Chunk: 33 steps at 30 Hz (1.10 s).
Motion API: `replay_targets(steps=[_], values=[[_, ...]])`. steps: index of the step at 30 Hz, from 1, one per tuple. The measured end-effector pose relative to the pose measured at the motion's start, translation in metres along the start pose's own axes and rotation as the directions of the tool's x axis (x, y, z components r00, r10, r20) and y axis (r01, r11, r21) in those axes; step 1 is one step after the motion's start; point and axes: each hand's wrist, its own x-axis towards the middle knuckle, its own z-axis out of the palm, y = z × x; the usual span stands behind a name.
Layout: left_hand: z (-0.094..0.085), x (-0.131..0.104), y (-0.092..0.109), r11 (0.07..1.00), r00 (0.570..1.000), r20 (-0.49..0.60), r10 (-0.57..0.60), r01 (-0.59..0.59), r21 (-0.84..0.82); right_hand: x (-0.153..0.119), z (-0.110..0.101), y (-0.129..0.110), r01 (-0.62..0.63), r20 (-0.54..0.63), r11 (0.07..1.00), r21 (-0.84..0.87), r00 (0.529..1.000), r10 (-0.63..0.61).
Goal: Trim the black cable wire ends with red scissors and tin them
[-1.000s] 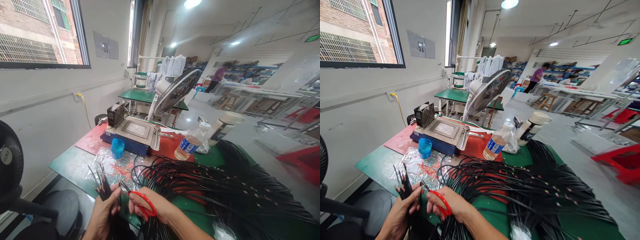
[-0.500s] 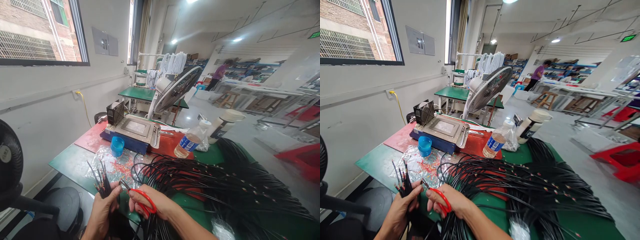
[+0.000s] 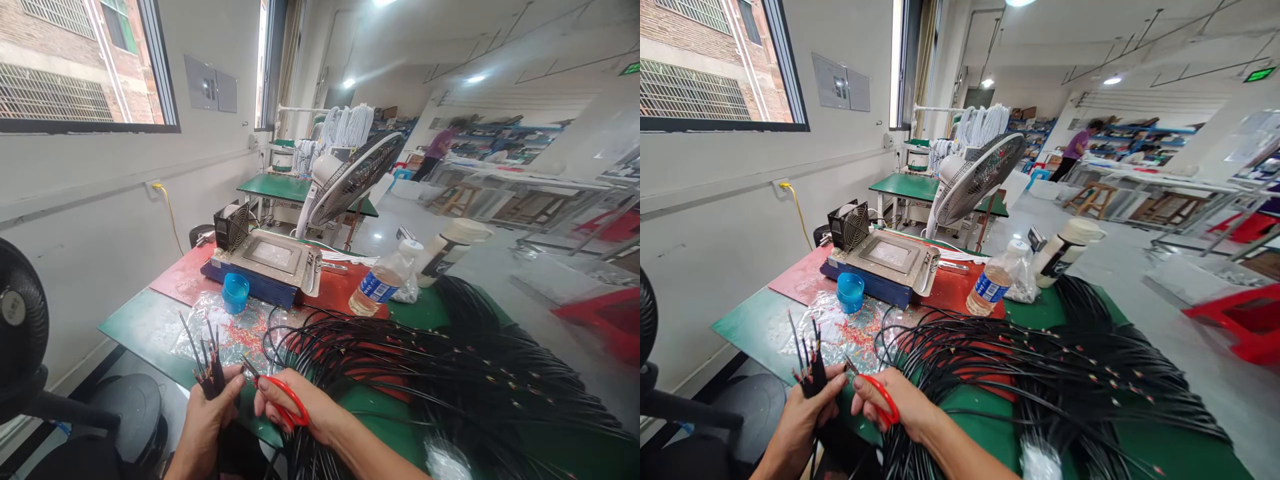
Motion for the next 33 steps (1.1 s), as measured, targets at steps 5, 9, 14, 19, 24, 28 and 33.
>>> replay_targets(steps=[5, 9, 14, 19, 24, 28, 33], values=[[-0.001, -0.003, -0.004, 0.998, 0.999, 0.005, -0.047, 0.047, -0.029, -0.001, -0.015, -0.016, 0.207, -0.325, 0.950, 0.235, 0.938, -0.124], [0.003, -0.009, 0.001, 0.994, 0.994, 0.052, -0.099, 0.101, -0.041, -0.003, -0.020, -0.019, 0.239, -0.331, 0.971, 0.015, 0.917, -0.221], [0.007, -0.017, 0.009, 0.993, 0.983, 0.148, -0.107, 0.113, -0.034, 0.000, -0.003, -0.007, 0.182, -0.294, 0.982, -0.047, 0.937, -0.188], [0.006, -0.019, 0.006, 0.992, 0.979, 0.175, -0.104, 0.114, -0.045, 0.003, 0.002, -0.003, 0.161, -0.261, 0.986, -0.051, 0.950, -0.169], [0.004, -0.019, 0.010, 0.981, 0.989, 0.095, -0.114, 0.127, -0.147, 0.002, 0.007, 0.011, 0.135, -0.213, 0.983, -0.124, 0.964, -0.159], [0.000, -0.019, 0.013, 0.970, 0.988, 0.056, -0.146, 0.154, -0.189, 0.001, 0.020, 0.018, 0.220, -0.069, 0.955, -0.200, 0.969, -0.237], [-0.005, -0.024, 0.018, 0.975, 0.989, 0.096, -0.114, 0.130, -0.182, 0.004, 0.033, 0.016, 0.303, -0.007, 0.947, -0.109, 0.952, -0.305]])
